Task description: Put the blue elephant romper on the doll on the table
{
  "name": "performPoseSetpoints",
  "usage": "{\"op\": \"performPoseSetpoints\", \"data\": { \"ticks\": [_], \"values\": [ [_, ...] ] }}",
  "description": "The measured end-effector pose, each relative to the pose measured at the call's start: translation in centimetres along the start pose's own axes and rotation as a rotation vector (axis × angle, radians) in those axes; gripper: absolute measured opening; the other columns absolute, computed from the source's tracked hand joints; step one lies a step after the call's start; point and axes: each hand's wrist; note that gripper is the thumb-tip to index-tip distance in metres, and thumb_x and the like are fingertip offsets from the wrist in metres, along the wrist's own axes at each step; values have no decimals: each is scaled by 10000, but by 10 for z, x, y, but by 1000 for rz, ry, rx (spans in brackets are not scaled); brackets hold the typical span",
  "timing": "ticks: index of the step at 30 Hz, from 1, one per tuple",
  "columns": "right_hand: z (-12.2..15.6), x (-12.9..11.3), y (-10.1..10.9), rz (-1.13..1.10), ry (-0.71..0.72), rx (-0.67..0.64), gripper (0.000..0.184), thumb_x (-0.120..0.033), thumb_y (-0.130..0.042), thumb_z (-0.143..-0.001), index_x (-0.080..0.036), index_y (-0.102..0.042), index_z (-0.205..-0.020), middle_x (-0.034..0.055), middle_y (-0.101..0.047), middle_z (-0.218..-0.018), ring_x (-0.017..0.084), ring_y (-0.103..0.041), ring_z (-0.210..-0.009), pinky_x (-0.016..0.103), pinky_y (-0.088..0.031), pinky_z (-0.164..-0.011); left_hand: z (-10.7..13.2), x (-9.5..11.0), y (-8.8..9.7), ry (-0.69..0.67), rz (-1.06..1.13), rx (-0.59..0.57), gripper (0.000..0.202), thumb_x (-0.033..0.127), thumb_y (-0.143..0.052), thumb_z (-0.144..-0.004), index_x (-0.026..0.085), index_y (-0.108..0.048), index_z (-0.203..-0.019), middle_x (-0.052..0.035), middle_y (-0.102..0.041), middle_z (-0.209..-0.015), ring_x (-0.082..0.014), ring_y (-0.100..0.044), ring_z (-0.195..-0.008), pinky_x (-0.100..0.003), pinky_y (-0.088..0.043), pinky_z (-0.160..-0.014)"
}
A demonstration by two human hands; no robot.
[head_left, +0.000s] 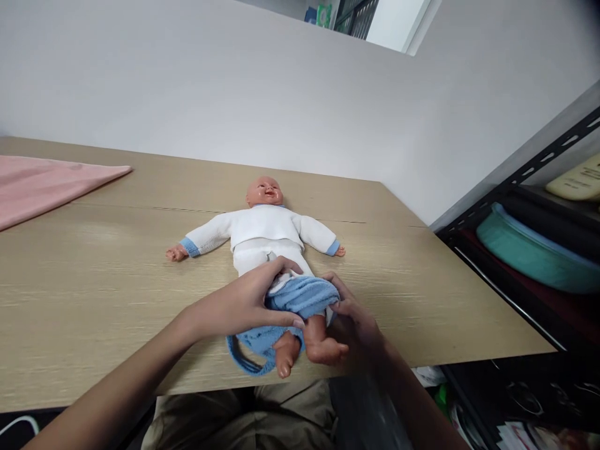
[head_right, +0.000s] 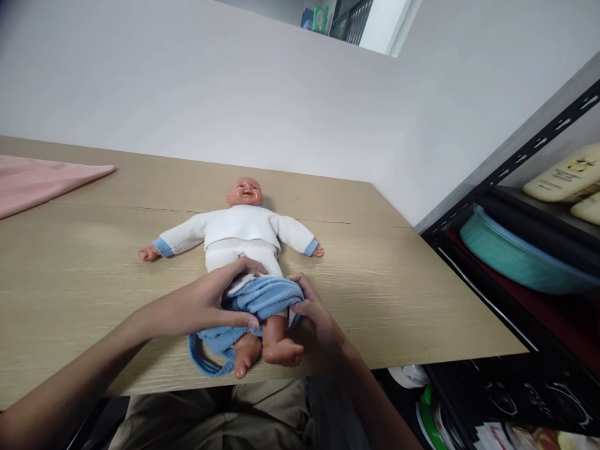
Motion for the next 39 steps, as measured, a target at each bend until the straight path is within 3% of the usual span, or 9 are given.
{"op": "performPoseSetpoints", "data": {
  "ticks": [6,11,15,20,25,28,33,36,39],
  "values": [
    [-8,-7,18,89,185,-26,295,-540,-714,-983,-250,-662,-995,37,-638,-1028,248,-626,-1006,356,-520,-904,57,-22,-9,215,-191,369,565,621,-718,-991,293,-554,-1421,-96,-651,-1373,-346,-595,-1276,-473,-470,-1098],
    [-33,-14,20,-10,8,-67,358,-576,-748,-985,-272,-591,-1091,-20,-625,-918,169,-581,-819,276,-475,-740,77,-50,-22,276,-11,365,369,581,-708,-1010,273,-615,-1189,-64,-660,-1210,-299,-603,-1181,-419,-489,-1048],
    [-51,-13,22,42,-76,-73,467,-652,-766,-925,-247,-632,-1116,16,-702,-960,203,-644,-882,314,-522,-798,68,-49,-29,294,221,351,302,555,-639,-1056,273,-587,-1151,-50,-656,-1156,-268,-621,-1142,-380,-512,-1038],
    [-54,-28,23,404,-35,-185,298,-511,-707,-981,-221,-739,-1046,54,-743,-1028,265,-678,-985,377,-533,-889,55,-44,-29,377,427,373,357,616,-581,-1068,272,-587,-1164,-40,-691,-1101,-265,-660,-1088,-377,-558,-986],
    [-63,-37,17,413,157,-162,174,-389,-687,-987,-243,-683,-1082,55,-725,-1099,260,-680,-1065,383,-532,-989,48,-43,-23,325,222,407,355,561,-720,-995,296,-705,-1232,-80,-718,-1241,-348,-640,-1257,-495,-511,-1138],
    [-74,-30,8,421,117,-85,166,-396,-562,-1070,-249,-607,-1132,45,-740,-989,240,-701,-922,354,-538,-849,39,-46,-20,269,94,522,335,501,-684,-1013,288,-706,-1271,-113,-689,-1345,-366,-592,-1354,-536,-456,-1210],
    [-97,-17,-9,519,36,1,222,-448,-487,-1105,-253,-544,-1194,-28,-627,-706,232,-620,-644,321,-403,-638,12,-64,-9,362,401,538,432,577,-603,-1033,229,-625,-1288,-122,-754,-1298,-343,-684,-1252,-521,-523,-1159],
    [-104,-17,-10,497,39,-5,218,-468,-524,-1092,-255,-568,-1097,-49,-570,-656,211,-573,-599,318,-380,-623,6,-71,-3,381,497,527,550,610,-626,-1014,223,-591,-1403,-130,-733,-1411,-353,-672,-1327,-526,-510,-1188],
    [-102,-23,-6,509,155,3,166,-398,-626,-1035,-247,-605,-969,10,-645,-819,235,-627,-790,345,-466,-761,15,-69,0,407,296,562,483,563,-692,-995,242,-653,-1353,-127,-719,-1415,-375,-623,-1384,-553,-464,-1218]
  ]
}}
Point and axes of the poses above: each hand's wrist, its own z-axis away from the middle knuckle, its own y-axis out of the back of the hand, x = y × z
